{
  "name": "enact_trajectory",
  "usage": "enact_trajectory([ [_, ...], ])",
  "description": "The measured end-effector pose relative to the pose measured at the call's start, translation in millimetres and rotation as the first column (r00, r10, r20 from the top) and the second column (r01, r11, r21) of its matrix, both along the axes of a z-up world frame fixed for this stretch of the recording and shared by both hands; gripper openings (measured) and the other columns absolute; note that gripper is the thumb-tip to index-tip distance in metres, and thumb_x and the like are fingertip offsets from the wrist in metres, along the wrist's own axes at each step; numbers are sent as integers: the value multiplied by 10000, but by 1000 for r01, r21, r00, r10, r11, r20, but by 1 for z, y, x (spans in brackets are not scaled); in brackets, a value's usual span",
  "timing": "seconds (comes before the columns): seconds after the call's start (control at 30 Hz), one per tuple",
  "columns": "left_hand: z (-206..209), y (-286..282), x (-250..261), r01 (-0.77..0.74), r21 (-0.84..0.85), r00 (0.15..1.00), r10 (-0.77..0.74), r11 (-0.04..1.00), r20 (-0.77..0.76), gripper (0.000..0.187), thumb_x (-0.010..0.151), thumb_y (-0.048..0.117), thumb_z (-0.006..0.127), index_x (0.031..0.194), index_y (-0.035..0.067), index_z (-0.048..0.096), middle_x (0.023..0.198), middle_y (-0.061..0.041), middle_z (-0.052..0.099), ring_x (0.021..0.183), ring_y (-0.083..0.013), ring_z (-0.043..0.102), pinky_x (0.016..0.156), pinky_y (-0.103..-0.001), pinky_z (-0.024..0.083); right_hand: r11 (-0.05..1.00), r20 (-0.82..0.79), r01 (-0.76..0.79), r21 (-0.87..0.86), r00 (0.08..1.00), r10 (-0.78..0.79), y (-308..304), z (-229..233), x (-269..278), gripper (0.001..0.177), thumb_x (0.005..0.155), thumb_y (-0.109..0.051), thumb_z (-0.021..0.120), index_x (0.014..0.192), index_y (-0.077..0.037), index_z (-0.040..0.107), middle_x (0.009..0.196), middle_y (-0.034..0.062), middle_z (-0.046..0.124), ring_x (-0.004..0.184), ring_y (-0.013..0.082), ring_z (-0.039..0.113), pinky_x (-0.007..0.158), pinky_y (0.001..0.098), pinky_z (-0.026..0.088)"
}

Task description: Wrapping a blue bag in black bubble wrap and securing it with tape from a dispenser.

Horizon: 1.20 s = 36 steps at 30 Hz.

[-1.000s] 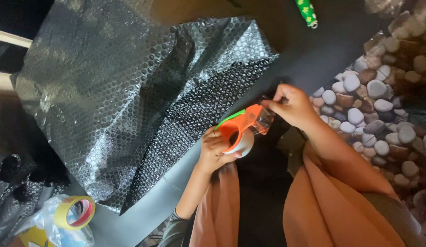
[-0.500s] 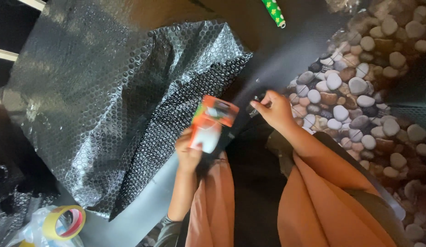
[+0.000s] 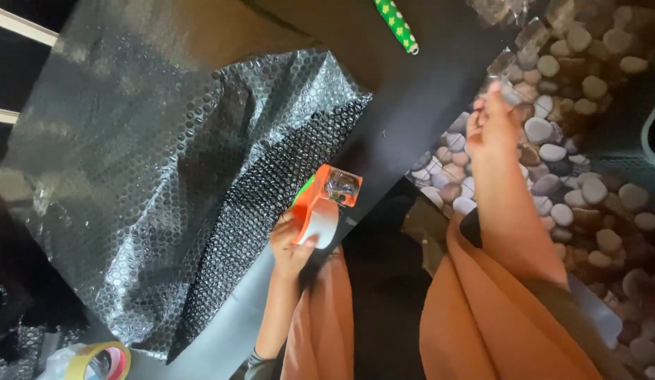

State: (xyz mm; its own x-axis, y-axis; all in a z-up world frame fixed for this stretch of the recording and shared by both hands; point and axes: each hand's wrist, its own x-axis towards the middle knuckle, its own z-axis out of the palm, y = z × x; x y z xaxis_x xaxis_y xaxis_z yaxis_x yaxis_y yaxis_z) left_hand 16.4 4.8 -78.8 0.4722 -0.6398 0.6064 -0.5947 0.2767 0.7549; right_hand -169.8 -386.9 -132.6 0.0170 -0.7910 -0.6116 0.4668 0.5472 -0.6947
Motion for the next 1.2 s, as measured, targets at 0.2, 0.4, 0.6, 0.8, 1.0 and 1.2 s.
enact_trajectory([
  [0.2, -1, 2, -2, -15, 26, 1000, 15, 1000, 9, 563, 945, 494, 731, 565, 108, 577, 530, -21, 516, 534, -230, 472, 666, -357, 510, 992, -81, -102, 74, 991, 108, 2, -24, 16, 417, 915, -379, 848, 855, -125, 522, 672, 47, 600, 548, 89, 503, 514, 153, 509],
  [0.4, 5, 7, -9, -17, 123, 1000, 16, 992, 7, 436, 930, 387, 783, 661, 81, 627, 628, -64, 593, 617, -282, 541, 711, -392, 503, 951, -100, -243, 190, 959, 265, 4, -18, 8, 562, 842, -567, 861, 960, -148, 505, 804, -23, 569, 673, 99, 593, 541, 166, 506],
  [0.6, 51, 1, -31, -8, 193, 1000, 7, 981, 4, 305, 1001, 298, 684, 813, 61, 648, 777, -87, 625, 740, -323, 576, 795, -415, 485, 957, -230, -242, 158, 934, 274, 14, -17, -6, 740, 831, -742, 748, 1270, -232, 438, 1069, -19, 426, 861, 130, 478, 541, 234, 333],
  [0.8, 52, 5, -39, -15, 460, 998, -12, 888, 56, 317, 1050, 322, 554, 908, 38, 549, 904, -87, 524, 911, -293, 485, 931, -392, 389, 618, -372, -384, -686, 915, 156, 88, 78, 14, 308, 872, 57, 555, 1123, -114, 499, 1025, 92, 516, 846, 142, 572, 802, 250, 482],
  [1.0, 55, -2, -41, -14, 270, 997, -6, 963, 73, 303, 938, 206, 750, 778, 67, 534, 784, -96, 548, 800, -374, 560, 802, -449, 474, -119, -701, -706, -698, 640, 315, 147, 150, 37, 442, 790, -190, 923, 1192, -113, 754, 1140, 125, 601, 953, 300, 678, 846, 401, 559],
  [1.2, 36, 3, -41, -22, 290, 988, -23, 957, 152, 295, 964, 275, 729, 811, 82, 568, 842, -81, 587, 857, -352, 577, 851, -460, 470, -88, -668, -694, -714, 640, 380, 163, 133, 48, 207, 818, -110, 909, 949, -94, 750, 966, 67, 702, 780, 197, 651, 671, 298, 536],
])
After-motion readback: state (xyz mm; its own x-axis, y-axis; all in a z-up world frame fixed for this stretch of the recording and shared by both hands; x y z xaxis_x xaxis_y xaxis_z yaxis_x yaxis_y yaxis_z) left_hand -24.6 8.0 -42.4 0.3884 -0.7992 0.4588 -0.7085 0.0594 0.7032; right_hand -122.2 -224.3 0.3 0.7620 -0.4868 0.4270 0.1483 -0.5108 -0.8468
